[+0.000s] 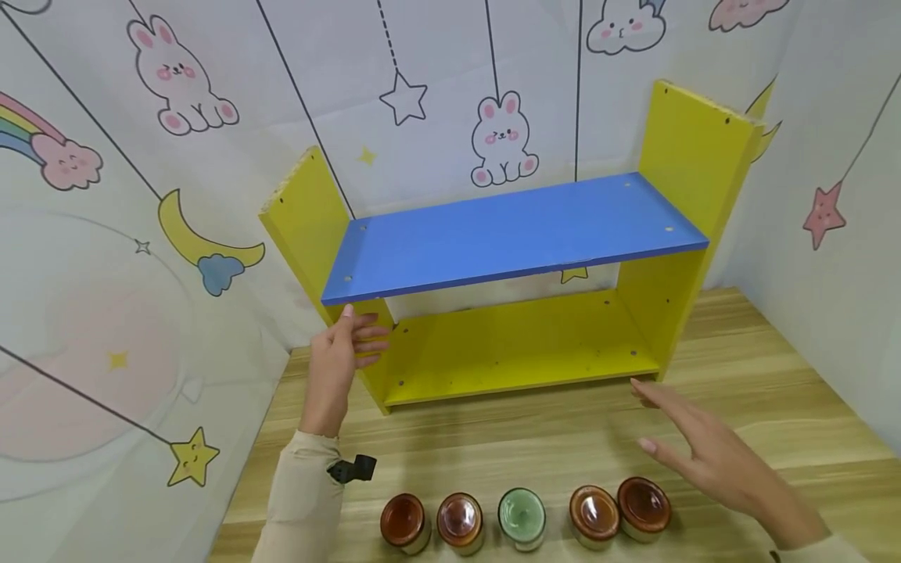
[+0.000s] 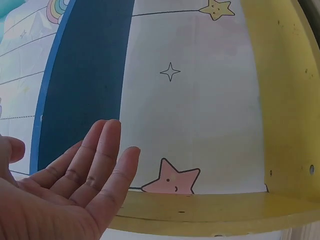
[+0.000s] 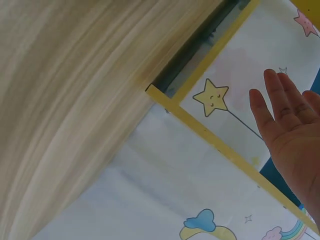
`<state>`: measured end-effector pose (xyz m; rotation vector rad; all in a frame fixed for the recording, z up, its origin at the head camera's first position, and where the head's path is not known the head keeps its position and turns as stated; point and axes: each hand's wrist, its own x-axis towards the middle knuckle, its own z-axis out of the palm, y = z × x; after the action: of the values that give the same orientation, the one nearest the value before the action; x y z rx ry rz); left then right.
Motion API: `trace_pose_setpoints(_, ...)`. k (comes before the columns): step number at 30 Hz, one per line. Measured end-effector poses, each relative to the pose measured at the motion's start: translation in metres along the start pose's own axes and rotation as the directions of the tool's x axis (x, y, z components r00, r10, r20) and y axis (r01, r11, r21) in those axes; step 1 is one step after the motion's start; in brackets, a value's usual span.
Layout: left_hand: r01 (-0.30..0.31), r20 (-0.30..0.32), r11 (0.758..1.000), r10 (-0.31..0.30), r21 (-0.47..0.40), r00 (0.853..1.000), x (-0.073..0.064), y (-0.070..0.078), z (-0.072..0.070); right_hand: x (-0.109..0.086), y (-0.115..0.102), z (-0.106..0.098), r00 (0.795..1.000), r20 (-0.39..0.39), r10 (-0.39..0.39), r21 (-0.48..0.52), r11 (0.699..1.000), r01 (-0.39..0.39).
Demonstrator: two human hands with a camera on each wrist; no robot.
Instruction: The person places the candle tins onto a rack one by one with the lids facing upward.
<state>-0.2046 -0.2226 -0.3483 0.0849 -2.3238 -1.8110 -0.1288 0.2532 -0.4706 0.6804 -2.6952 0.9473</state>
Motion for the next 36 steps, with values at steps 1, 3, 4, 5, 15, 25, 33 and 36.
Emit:
trace_pose_setpoints(1,0.012,0.001,1.000,-0.012,-0.013,1.000,0.002,0.001,0.000,-0.001,0.001,0.001,1.000,0.000,0.001,0.002,1.000,-0.001)
trace_pose_setpoints(3,0.034,0.009,0.998,-0.033,-0.049,0.999,0.004,0.004,0.000,-0.003,0.002,0.002,1.000,-0.001,0.001,0.006,1.000,-0.001)
trace_pose_setpoints(4,0.040,0.014,0.997,-0.039,-0.065,0.999,0.005,0.005,0.000,-0.004,0.002,0.003,1.000,-0.001,0.001,0.007,1.000,-0.001)
trace_pose_setpoints(5,0.047,0.020,0.996,-0.045,-0.081,0.999,0.006,0.007,0.000,-0.005,0.002,0.003,1.000,0.000,0.002,0.008,1.000,-0.002)
trace_pose_setpoints(15,0.070,0.086,0.978,-0.053,-0.195,0.995,0.014,0.014,-0.004,-0.012,0.001,0.006,1.000,-0.015,-0.024,-0.037,0.999,0.024)
trace_pose_setpoints(25,0.100,0.128,0.949,-0.064,-0.298,0.990,0.022,0.019,-0.006,-0.018,0.001,0.010,1.000,-0.009,-0.025,-0.023,0.999,0.025)
trace_pose_setpoints(33,0.116,0.142,0.938,-0.073,-0.328,0.987,0.025,0.021,-0.005,-0.022,0.006,0.015,0.998,-0.010,-0.066,0.014,0.998,0.066)
trace_pose_setpoints(36,0.120,0.145,0.932,-0.073,-0.343,0.987,0.026,0.021,-0.004,-0.024,0.006,0.016,0.996,-0.010,-0.089,0.022,0.996,0.090)
